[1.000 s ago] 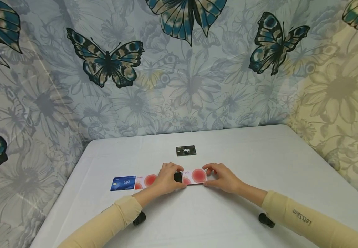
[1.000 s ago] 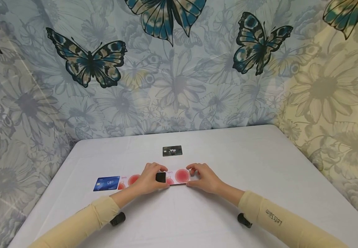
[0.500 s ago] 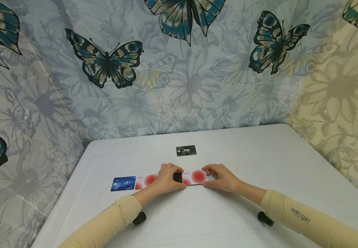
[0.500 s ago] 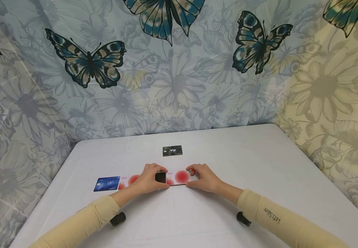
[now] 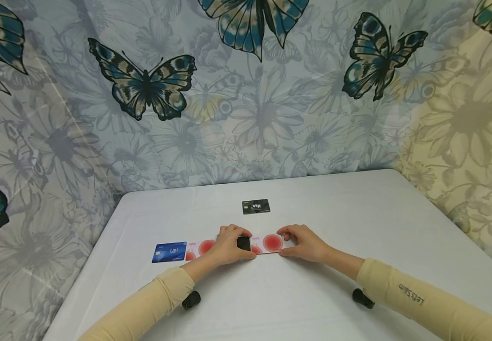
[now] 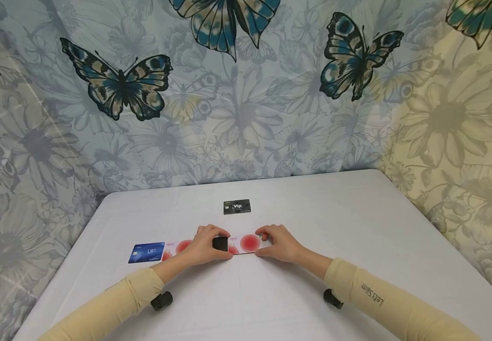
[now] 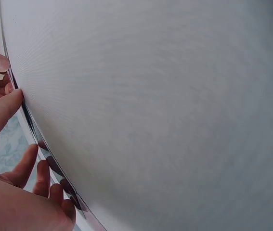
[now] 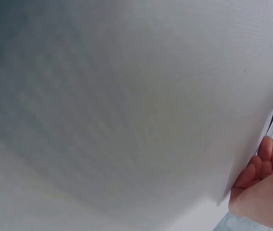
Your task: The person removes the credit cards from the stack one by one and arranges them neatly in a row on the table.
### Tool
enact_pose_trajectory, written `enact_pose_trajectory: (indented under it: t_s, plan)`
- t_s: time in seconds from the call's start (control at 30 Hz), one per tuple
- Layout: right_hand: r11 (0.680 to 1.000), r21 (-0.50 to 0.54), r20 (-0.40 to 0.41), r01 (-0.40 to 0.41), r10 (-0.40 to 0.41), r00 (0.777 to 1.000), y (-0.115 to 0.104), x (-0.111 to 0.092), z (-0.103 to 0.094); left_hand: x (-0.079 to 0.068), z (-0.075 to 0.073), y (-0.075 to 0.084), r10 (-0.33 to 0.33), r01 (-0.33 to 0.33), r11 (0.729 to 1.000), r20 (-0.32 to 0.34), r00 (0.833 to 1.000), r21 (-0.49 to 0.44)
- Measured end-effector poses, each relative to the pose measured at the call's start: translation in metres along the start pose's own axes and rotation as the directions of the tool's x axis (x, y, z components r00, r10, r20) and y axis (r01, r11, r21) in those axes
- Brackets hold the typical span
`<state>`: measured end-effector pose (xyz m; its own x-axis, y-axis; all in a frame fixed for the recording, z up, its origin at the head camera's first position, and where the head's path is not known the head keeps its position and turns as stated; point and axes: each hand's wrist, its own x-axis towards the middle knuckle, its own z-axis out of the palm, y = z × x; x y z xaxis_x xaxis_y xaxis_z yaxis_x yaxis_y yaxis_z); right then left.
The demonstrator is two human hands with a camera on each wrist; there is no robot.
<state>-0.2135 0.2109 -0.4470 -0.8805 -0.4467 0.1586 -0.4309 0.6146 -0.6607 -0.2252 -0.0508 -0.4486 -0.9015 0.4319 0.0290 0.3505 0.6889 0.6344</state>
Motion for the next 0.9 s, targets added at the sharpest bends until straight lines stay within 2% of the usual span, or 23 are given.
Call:
enact_pose_trajectory:
  t_s: [0.13, 0.3, 0.67, 0.9]
  plan:
    - [1.0, 0.007, 0.0, -0.016, 0.016, 1.0, -0.0008, 0.0003, 0.0005, 0.0004, -0.0003, -0.0008, 0.001, -0.001, 1.0, -0.001, 1.0, -0.004]
    - [0.995, -0.004, 0.027, -0.099, 0.099, 0.995, -0.0005, 0.0024, 0.0005, 0.0001, -0.0004, -0.0013, 0.003, -0.004, 1.0, -0.004, 1.0, -0.002]
    - [0.989, -0.006, 0.035, -0.146, 0.147, 0.989, -0.0039, 0.0039, 0.0011, -0.0005, -0.0013, -0.0021, 0.016, -0.016, 1.0, -0.014, 1.0, -0.008]
    - [0.989, -0.009, 0.031, -0.151, 0.151, 0.988, -0.0021, 0.004, 0.0012, -0.001, -0.0027, 0.0, 0.038, -0.038, 0.999, 0.01, 0.999, 0.028]
